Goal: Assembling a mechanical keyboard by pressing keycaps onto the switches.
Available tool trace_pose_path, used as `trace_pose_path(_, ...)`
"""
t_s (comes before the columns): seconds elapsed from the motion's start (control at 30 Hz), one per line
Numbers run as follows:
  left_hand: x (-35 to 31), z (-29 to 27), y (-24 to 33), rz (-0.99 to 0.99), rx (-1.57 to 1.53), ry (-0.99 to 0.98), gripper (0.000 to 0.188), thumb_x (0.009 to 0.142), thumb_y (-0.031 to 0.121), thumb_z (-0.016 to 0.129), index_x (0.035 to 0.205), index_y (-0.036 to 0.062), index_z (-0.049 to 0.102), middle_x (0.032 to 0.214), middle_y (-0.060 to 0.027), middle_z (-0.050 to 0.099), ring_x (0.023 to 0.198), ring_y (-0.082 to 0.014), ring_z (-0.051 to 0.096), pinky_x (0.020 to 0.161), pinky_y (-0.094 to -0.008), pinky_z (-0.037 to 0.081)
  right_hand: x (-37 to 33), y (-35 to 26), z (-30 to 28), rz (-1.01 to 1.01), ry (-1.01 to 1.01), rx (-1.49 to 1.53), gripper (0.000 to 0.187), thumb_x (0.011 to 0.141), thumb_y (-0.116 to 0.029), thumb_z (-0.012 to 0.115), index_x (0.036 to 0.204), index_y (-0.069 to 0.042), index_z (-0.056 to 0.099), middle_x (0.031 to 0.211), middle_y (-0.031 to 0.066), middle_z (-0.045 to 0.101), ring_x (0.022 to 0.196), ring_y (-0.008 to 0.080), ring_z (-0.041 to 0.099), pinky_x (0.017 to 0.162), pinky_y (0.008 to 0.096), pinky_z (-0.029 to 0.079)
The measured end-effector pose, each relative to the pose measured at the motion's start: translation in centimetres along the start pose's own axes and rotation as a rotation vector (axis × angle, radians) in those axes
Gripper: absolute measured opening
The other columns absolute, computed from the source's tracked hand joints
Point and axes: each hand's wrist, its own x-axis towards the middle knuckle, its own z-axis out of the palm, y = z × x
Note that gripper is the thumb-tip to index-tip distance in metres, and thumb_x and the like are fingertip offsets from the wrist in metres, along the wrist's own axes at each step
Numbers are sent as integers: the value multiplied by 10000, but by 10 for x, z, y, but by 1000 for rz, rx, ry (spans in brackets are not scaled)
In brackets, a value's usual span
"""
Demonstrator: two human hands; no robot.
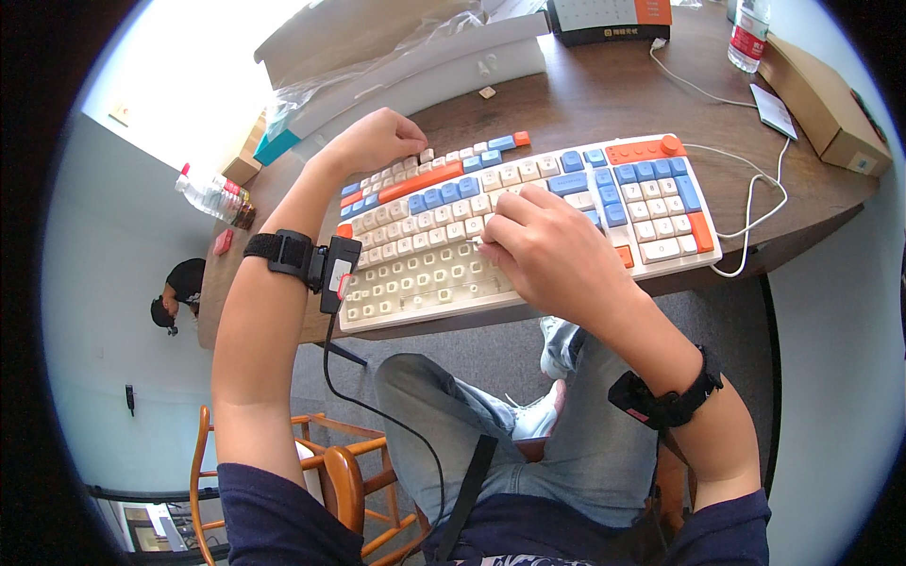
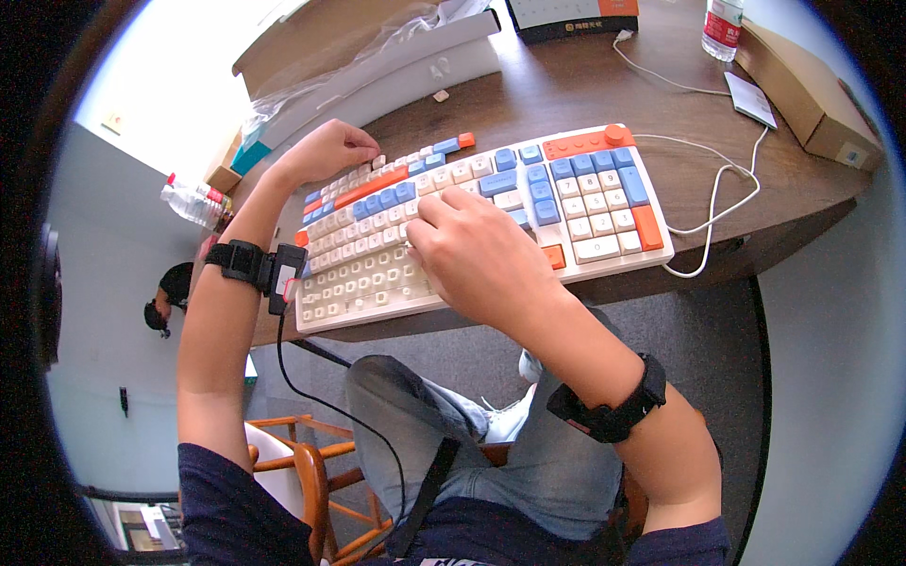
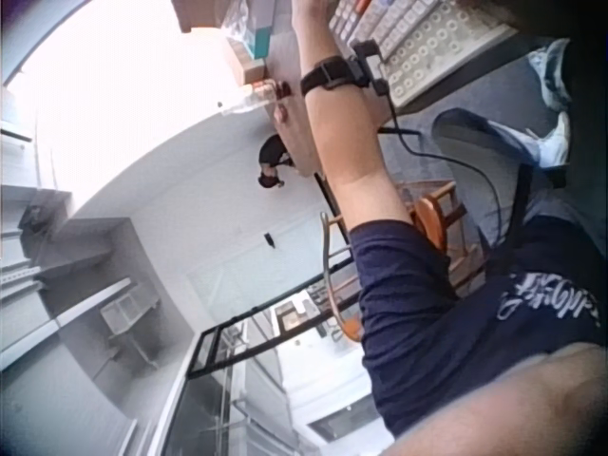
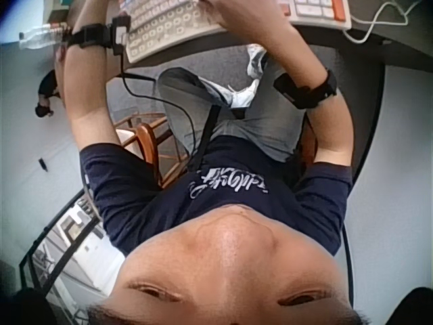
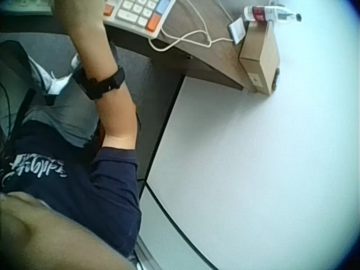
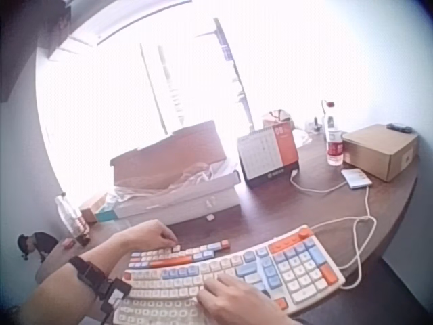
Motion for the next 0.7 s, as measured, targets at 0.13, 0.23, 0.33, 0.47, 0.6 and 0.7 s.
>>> trace_pose_path(0.13,-2,0,4,-33,-25,-13,293,898,252,671,1068,32,765,969,-146,757,878,-235,702,855,-355,530,-1,1,1,-3,7,-4,140,853,-139,666,833,-2,649,893,122,639,912,258,615,854,377,516)
trace_pose_path(0.23,-3,1,5,-25,-8,-16,300,908,255,660,1083,33,760,979,-145,754,894,-236,697,858,-351,528,0,0,0,-4,1,-7,143,854,-142,667,831,-2,649,890,123,639,909,260,615,851,377,516)
trace_pose_path(0.33,-3,4,3,-4,-29,-21,296,916,254,654,1078,29,756,993,-148,751,914,-239,691,862,-350,527,0,0,-1,-5,3,-5,144,856,-142,667,831,-2,649,886,124,638,908,262,616,852,377,516)
trace_pose_path(0.47,-5,12,4,66,-59,56,291,938,239,641,1053,-7,745,952,-138,746,835,-203,666,814,-319,533,1,0,1,-6,-4,-6,141,855,-142,669,828,-5,650,890,123,638,909,261,614,855,378,516)
trace_pose_path(0.6,-1,15,9,12,-1,41,294,937,250,637,1032,-1,755,951,-143,744,832,-223,668,814,-325,541,0,-1,1,-5,9,0,140,856,-142,673,830,-7,649,896,120,637,917,258,613,862,380,515)
trace_pose_path(0.7,0,12,11,-4,24,12,298,930,257,646,1030,-2,755,947,-143,745,832,-224,670,803,-331,542,0,0,0,0,7,9,139,859,-142,671,832,-7,649,897,120,636,922,259,613,866,379,515)
